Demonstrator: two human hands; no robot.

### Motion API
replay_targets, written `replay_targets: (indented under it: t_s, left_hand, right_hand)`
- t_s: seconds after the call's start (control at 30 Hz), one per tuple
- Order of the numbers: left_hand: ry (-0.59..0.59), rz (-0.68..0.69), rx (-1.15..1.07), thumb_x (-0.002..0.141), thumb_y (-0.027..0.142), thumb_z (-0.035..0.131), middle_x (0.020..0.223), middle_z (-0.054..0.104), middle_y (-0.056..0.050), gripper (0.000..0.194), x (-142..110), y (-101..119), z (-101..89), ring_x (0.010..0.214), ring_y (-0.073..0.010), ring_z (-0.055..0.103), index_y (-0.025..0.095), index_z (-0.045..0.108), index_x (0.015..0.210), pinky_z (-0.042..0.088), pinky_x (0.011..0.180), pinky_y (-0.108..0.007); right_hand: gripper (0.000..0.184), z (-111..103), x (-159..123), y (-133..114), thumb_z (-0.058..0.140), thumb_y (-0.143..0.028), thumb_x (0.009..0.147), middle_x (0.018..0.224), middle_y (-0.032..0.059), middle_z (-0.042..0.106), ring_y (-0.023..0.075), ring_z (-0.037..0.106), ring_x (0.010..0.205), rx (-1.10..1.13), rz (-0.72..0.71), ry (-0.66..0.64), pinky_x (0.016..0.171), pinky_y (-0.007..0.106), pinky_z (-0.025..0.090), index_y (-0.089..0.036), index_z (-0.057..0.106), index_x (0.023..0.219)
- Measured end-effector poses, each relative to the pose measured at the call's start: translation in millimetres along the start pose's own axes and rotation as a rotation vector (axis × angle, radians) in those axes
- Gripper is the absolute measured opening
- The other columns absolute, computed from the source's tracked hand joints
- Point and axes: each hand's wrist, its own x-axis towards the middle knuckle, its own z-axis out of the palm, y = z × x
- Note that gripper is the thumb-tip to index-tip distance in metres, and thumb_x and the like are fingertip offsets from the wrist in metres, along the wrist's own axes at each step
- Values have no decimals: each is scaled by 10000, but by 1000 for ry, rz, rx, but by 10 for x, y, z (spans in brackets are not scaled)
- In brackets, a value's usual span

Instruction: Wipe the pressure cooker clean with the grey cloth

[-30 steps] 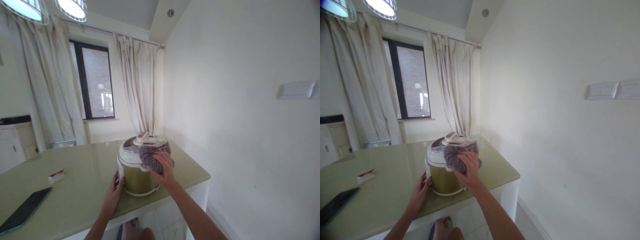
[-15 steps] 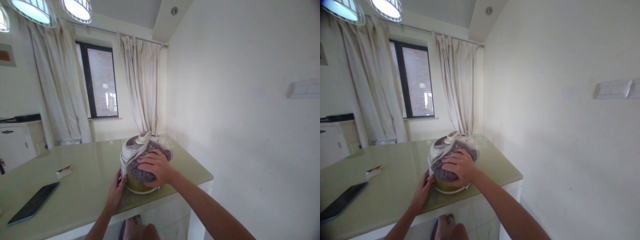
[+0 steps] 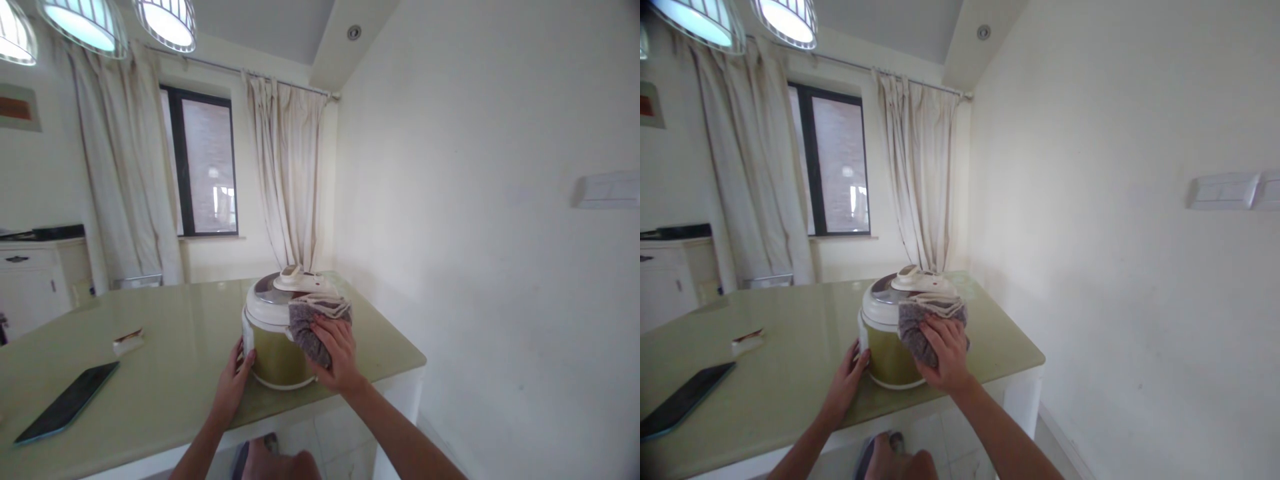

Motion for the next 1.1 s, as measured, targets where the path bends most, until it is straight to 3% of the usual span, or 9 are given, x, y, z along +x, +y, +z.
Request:
replay_targets:
  t_s: [0.07, 0.17, 0.27, 0.4, 0.57, 0.73, 0.83, 0.97, 1.1]
  left_hand:
    - [-3, 2, 5, 850, 824, 587, 1629, 495, -177, 974, -5, 7, 3, 1397, -359, 591, 220, 406, 1593, 450, 1202, -523]
    - [-12, 1, 27, 837, 847, 575, 1635, 488, -179, 1012, -7, 15, -2, 1398, -356, 590, 213, 387, 1604, 438, 1212, -513]
    - [-13, -11, 55, 849, 854, 545, 1644, 478, -176, 1013, -4, 12, -10, 1397, -347, 594, 216, 366, 1616, 442, 1209, -498]
    - [-22, -6, 57, 862, 856, 526, 1658, 463, -168, 1013, -5, 8, -12, 1399, -340, 592, 217, 348, 1627, 450, 1204, -483]
    - [0, 1, 45, 856, 854, 544, 1646, 476, -180, 1033, -29, 52, -9, 1397, -342, 595, 187, 364, 1623, 452, 1207, -486]
    - [33, -4, 54, 878, 885, 441, 1653, 472, -168, 1026, -42, 80, 4, 1518, -326, 466, 168, 391, 1611, 310, 1297, -493]
    - [71, 35, 70, 902, 879, 387, 1687, 427, -145, 996, -41, 70, 8, 1594, -297, 337, 164, 422, 1594, 220, 1329, -461]
    - [77, 27, 93, 916, 824, 469, 1637, 505, -124, 897, -25, 18, -8, 1559, -323, 403, 212, 460, 1571, 288, 1307, -507]
    - [92, 90, 114, 902, 832, 472, 1563, 581, -138, 847, 2, -55, -30, 1546, -374, 414, 210, 569, 1470, 272, 1301, -589]
  right_hand:
    - [450, -61, 0, 87, 606, -371, 960, 1303, 112, 726, 294, 665, 1172, -1, 48, 8, 1000, 477, 480, -242, 603, 1392]
    - [341, -13, 100, 114, 574, -349, 1004, 1271, 111, 729, 287, 649, 1198, -9, 263, 82, 1042, 485, 467, -233, 643, 1317]
    - [364, 96, 226, 2, 554, -371, 1026, 1387, 123, 684, 294, 578, 1341, 46, 230, 51, 1137, 510, 412, -230, 646, 1348]
    - [381, 38, 545, -21, 627, -439, 1020, 1391, 100, 706, 270, 594, 1347, 83, -22, -247, 1156, 473, 411, -254, 672, 1350]
    - [529, -49, 1159, 103, 744, -604, 922, 1359, 94, 730, 272, 631, 1330, 61, -101, -547, 1191, 455, 397, -237, 706, 1301]
    - [578, 270, 1460, -52, 753, -666, 878, 1414, 75, 701, 277, 661, 1278, 66, -303, -727, 1108, 409, 480, -230, 707, 1255]
    - [539, 575, 1569, -224, 725, -682, 881, 1267, 54, 765, 284, 710, 1138, -42, -188, -758, 1009, 428, 535, -252, 705, 1206]
    - [530, 966, 1648, -483, 688, -668, 878, 1164, 131, 782, 339, 714, 1086, -240, -15, -765, 930, 506, 558, -223, 713, 1163]
    - [415, 1004, 1539, -566, 747, -572, 864, 1070, 87, 803, 309, 727, 1049, -169, -352, -861, 963, 486, 537, -224, 735, 1090]
